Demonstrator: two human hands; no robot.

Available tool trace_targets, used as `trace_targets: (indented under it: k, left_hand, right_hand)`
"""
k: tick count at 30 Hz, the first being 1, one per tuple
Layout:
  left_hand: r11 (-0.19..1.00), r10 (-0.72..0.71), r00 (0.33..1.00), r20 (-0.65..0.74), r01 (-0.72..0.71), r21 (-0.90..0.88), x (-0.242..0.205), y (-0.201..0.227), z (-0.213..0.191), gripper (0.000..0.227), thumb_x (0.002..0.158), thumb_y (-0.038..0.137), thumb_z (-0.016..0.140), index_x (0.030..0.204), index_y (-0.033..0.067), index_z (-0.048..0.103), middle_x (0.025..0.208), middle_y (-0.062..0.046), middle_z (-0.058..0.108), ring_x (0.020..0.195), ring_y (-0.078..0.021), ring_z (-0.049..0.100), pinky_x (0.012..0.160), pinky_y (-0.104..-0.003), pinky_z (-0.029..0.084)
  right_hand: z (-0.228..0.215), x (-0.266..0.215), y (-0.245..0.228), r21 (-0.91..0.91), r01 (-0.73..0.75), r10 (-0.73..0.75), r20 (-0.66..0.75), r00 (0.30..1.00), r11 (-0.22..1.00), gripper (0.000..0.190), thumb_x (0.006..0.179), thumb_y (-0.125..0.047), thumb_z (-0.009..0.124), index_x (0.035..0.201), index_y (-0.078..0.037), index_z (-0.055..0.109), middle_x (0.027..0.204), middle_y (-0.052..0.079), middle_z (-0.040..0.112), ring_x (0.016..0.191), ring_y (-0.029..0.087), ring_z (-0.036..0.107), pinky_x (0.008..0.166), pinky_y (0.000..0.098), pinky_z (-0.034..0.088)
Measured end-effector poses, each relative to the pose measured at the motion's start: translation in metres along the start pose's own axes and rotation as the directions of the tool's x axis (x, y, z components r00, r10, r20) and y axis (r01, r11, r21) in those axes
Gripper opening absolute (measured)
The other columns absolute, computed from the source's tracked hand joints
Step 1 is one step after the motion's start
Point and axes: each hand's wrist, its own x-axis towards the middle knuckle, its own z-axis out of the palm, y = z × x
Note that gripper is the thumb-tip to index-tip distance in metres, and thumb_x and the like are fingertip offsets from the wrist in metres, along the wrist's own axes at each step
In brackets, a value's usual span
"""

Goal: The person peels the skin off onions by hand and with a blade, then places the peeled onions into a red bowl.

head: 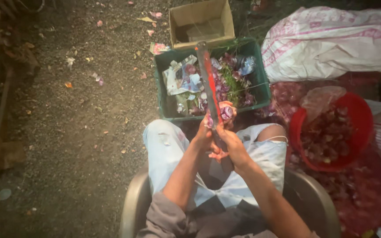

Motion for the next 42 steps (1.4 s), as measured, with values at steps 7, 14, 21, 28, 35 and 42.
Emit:
trace_targets:
  k: [7,14,21,28,35,42]
  left_hand:
    - [0.995,-0.035,0.994,-0.101,0.025,-0.094,0.021,0.008,0.014,0.055,0.106,0.051,0.046,0.145,0.012,0.043,0.118,-0.008,0.063,0.103,-0.0172,0.065,0.087,-0.033,0.054]
    - [0.873,0.335,0.908,-0.251,-0.199,0.445,0.031,0.009,-0.004,0.047,0.104,0.027,0.069,0.139,0.0076,0.046,0.12,-0.002,0.057,0.107,-0.011,0.057,0.094,-0.029,0.05]
    - [0.852,0.453,0.692,-0.563,-0.15,0.501,0.067,0.04,-0.054,0.039,0.101,0.037,0.066,0.109,0.0081,0.042,0.095,-0.005,0.061,0.085,-0.0155,0.066,0.079,-0.033,0.06]
    - [0.985,0.166,0.866,-0.472,-0.119,0.127,0.064,0.071,-0.06,0.054,0.101,0.049,0.055,0.134,0.0058,0.05,0.12,-0.012,0.07,0.089,-0.0158,0.068,0.078,-0.028,0.054]
    - [0.974,0.228,0.901,-0.37,-0.207,0.096,0.065,0.076,-0.062,0.067,0.106,0.064,0.038,0.125,0.0039,0.06,0.103,-0.013,0.072,0.077,-0.0137,0.065,0.069,-0.025,0.051]
    - [0.853,0.306,0.95,-0.068,-0.305,-0.423,0.062,0.059,-0.099,0.069,0.127,0.055,0.039,0.118,-0.0092,0.063,0.088,-0.005,0.068,0.071,-0.0115,0.062,0.065,-0.025,0.048]
  right_hand:
    - [-0.003,0.009,-0.031,-0.773,0.506,-0.747,0.063,0.662,0.384,0.041,0.087,-0.008,0.083,0.119,0.001,0.059,0.094,0.005,0.07,0.079,0.011,0.067,0.067,0.0257,0.054]
    - [-0.025,0.048,-0.044,-0.654,0.505,-0.694,-0.043,0.719,0.564,0.012,0.099,-0.003,0.078,0.102,0.001,0.067,0.081,0.005,0.067,0.072,0.008,0.06,0.062,0.0259,0.048]
    - [-0.022,0.085,-0.04,-0.314,0.536,-0.555,0.034,0.831,0.784,0.016,0.096,-0.003,0.075,0.095,0.001,0.06,0.079,0.005,0.066,0.071,0.012,0.069,0.053,0.0282,0.053]
    - [-0.04,0.121,-0.041,-0.674,0.284,-0.466,-0.1,0.879,0.682,0.029,0.097,-0.021,0.069,0.118,-0.002,0.062,0.078,0.003,0.065,0.063,0.009,0.058,0.054,0.0242,0.046]
    - [-0.033,0.084,-0.041,-0.162,0.224,-0.202,0.143,0.969,0.961,0.035,0.11,-0.03,0.048,0.13,-0.002,0.054,0.078,0.01,0.066,0.058,0.013,0.058,0.068,0.0299,0.058]
    - [0.008,0.049,-0.026,-0.118,0.003,0.011,0.119,0.993,0.993,0.035,0.106,-0.03,0.047,0.12,0.0,0.054,0.067,0.005,0.051,0.052,0.015,0.054,0.048,0.0329,0.05]
